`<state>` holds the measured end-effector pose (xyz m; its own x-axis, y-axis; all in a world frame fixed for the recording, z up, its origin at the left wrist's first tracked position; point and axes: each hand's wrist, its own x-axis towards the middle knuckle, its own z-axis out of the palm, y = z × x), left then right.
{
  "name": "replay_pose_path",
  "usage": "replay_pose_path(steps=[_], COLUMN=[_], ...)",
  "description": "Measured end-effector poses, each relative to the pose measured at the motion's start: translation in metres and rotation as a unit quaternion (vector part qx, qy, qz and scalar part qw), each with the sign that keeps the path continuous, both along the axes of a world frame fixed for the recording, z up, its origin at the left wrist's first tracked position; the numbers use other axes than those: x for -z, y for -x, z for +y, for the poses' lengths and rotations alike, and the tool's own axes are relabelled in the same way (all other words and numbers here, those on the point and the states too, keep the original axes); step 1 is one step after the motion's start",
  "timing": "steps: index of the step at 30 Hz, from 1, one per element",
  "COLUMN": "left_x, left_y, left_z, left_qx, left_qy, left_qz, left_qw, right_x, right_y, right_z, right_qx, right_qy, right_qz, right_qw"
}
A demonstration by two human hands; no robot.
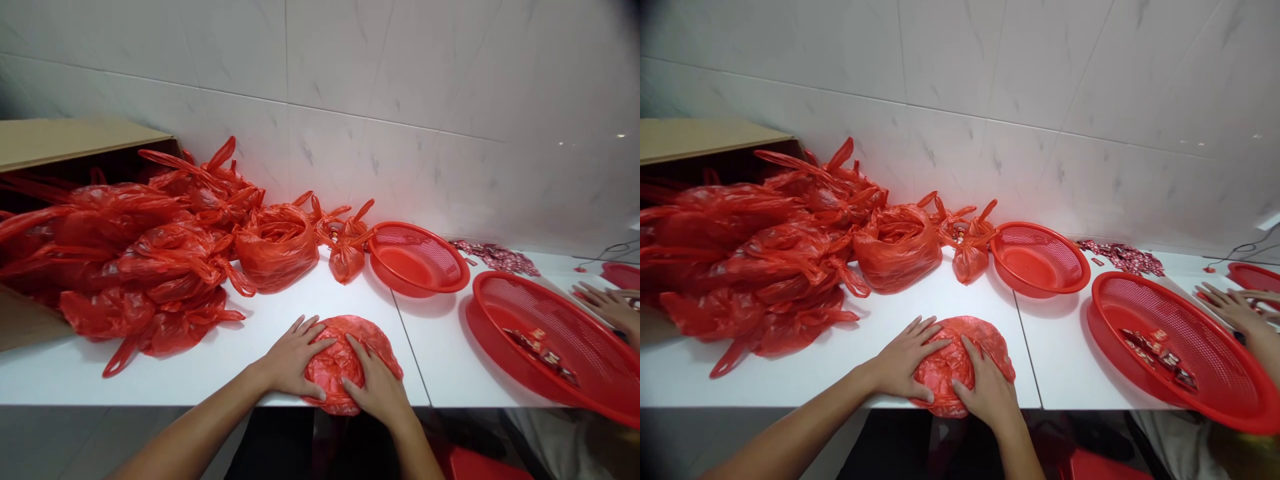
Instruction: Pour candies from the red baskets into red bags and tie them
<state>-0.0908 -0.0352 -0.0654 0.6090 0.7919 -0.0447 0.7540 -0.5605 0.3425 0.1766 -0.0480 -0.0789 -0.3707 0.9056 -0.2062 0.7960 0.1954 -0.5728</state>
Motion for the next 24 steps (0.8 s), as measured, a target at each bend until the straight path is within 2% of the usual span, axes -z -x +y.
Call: replay_pose_path(steps=[3,5,9,11,12,14,15,16,18,19,20,22,24], left_x=[0.000,0.001,0.005,0.007,0.008,0.009,0.010,0.010,0.010,0.010,0.009,0.007,0.004], left_y=[0.000,0.001,0.003,0.004,0.004,0.005,0.005,0.005,0.005,0.005,0.004,0.004,0.003], left_z=[0.001,0.002,0.004,0.006,0.006,0.008,0.008,0.009,0.009,0.009,0.008,0.007,0.006], left_qx=[0.002,0.003,0.002,0.005,0.007,0.009,0.008,0.008,0.007,0.007,0.006,0.005,0.002], left_qy=[0.003,0.000,-0.017,-0.021,-0.022,-0.024,-0.024,-0.024,-0.022,-0.021,-0.020,-0.018,-0.013], left_qz=[-0.001,-0.005,-0.016,-0.016,-0.016,-0.015,-0.013,-0.010,-0.007,-0.008,-0.009,-0.013,-0.012], left_qw=[1.000,1.000,1.000,1.000,1.000,1.000,1.000,1.000,1.000,1.000,1.000,1.000,1.000], right_x=[-0.002,-0.005,-0.013,-0.013,-0.011,-0.004,0.000,0.003,0.009,0.010,0.011,0.009,0.006], right_y=[-0.003,-0.010,-0.044,-0.073,-0.090,-0.130,-0.152,-0.174,-0.219,-0.239,-0.257,-0.285,-0.302], right_z=[0.001,-0.001,-0.019,-0.029,-0.032,-0.035,-0.033,-0.031,-0.025,-0.021,-0.017,-0.007,0.005], right_qx=[0.000,-0.024,-0.075,-0.035,0.012,0.170,0.282,0.385,0.534,0.579,0.616,0.648,0.646], right_qy=[-0.013,-0.025,-0.005,0.028,0.040,0.024,-0.016,-0.072,-0.146,-0.127,-0.108,-0.059,0.001], right_qz=[0.022,0.060,0.182,0.284,0.337,0.424,0.449,0.482,0.556,0.573,0.575,0.575,0.575], right_qw=[1.000,0.998,0.980,0.958,0.941,0.889,0.848,0.783,0.620,0.566,0.527,0.497,0.501])
